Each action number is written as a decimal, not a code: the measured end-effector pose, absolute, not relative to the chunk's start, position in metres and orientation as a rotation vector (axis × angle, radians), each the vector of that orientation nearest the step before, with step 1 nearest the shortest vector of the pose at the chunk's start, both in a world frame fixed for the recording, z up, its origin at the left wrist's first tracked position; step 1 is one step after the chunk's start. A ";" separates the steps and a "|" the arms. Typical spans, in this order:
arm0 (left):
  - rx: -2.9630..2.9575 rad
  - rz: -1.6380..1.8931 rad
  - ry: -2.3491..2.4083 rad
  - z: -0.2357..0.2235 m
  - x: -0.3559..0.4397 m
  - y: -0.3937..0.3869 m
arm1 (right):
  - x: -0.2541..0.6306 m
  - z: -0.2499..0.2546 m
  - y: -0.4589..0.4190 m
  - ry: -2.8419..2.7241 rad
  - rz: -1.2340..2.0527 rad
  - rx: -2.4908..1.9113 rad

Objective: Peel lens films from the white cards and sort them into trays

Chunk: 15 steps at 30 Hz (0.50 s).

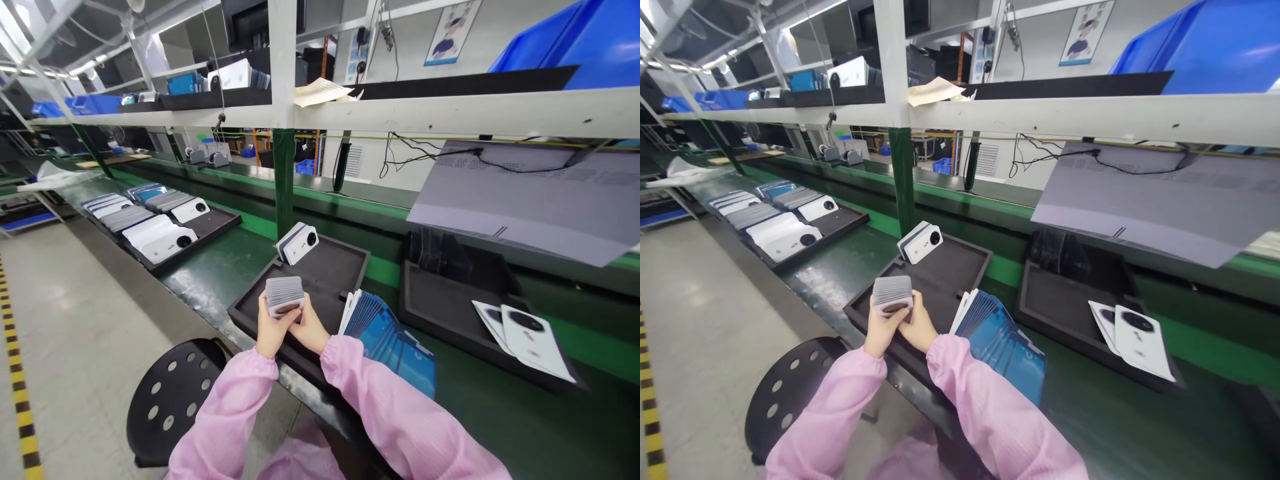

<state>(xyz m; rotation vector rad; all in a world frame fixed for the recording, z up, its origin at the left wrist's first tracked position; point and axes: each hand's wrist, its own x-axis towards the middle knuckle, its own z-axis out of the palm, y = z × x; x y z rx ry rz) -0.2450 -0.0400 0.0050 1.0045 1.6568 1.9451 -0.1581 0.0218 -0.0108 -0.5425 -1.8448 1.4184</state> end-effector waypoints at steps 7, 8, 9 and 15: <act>1.103 1.728 1.860 0.025 -0.266 -0.030 | -0.163 0.012 0.037 -1.953 1.405 -0.781; 1.120 1.689 1.870 0.034 -0.274 -0.027 | -0.162 0.020 0.039 -1.974 1.410 -0.792; 1.140 1.643 1.874 0.043 -0.283 -0.023 | -0.160 0.029 0.040 -1.995 1.420 -0.793; 1.176 1.112 1.897 0.076 -0.329 0.004 | -0.086 0.070 0.026 -2.070 1.584 -0.613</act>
